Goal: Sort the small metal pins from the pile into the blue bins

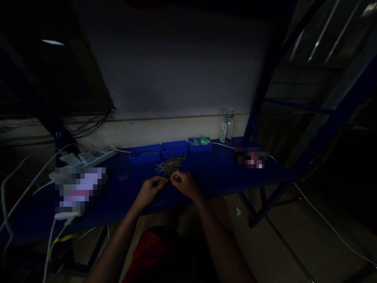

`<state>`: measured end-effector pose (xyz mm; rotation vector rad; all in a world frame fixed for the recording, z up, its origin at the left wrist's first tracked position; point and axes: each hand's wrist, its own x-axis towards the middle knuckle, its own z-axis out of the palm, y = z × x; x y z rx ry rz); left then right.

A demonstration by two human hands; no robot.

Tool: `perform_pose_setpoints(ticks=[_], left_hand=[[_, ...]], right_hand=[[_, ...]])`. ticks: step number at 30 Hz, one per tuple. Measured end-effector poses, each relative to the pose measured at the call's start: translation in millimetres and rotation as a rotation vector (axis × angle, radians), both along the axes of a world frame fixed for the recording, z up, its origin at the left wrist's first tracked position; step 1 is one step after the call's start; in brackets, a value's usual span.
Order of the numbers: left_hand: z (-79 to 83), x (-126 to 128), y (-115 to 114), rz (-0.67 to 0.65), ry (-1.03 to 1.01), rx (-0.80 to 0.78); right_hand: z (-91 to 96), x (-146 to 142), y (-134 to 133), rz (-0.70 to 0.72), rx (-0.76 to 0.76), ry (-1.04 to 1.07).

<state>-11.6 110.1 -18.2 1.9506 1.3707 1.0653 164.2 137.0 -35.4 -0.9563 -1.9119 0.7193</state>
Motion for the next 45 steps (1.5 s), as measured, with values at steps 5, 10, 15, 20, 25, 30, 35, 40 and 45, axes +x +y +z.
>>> perform_pose_setpoints(ticks=[5, 10, 15, 20, 25, 30, 35, 40, 45], left_hand=[[4.8, 1.6, -4.4, 0.053, -0.038, 0.079], [8.7, 6.0, -8.5, -0.029, -0.001, 0.093], [7.6, 3.5, -6.5, 0.09, -0.011, 0.044], [4.9, 5.8, -4.9, 0.033, 0.128, -0.014], [8.6, 3.1, 0.1, 0.069, 0.166, -0.039], [30.1, -22.0, 40.1, 0.245, 0.306, 0.054], [50.0, -49.9, 97.3, 0.545, 0.537, 0.099], [39.2, -53.4, 103.8, 0.67, 0.657, 0.096], [23.5, -49.7, 75.9, 0.295, 0.669, 0.039]], right_hand=[[-2.4, -2.3, -1.3, 0.019, 0.034, -0.12], [-0.1, -3.2, -5.7, 0.048, 0.089, -0.223], [4.1, -1.8, -5.2, 0.017, 0.07, -0.133], [4.7, -0.4, -3.2, 0.006, 0.044, -0.043], [2.1, -0.2, -1.1, -0.023, 0.02, -0.011], [1.2, 0.8, 1.3, -0.061, -0.003, -0.023], [1.2, 0.4, 0.9, -0.083, 0.008, -0.074], [3.4, 0.7, -1.6, -0.074, 0.021, -0.093], [4.0, 1.4, -3.1, -0.071, 0.036, -0.109]])
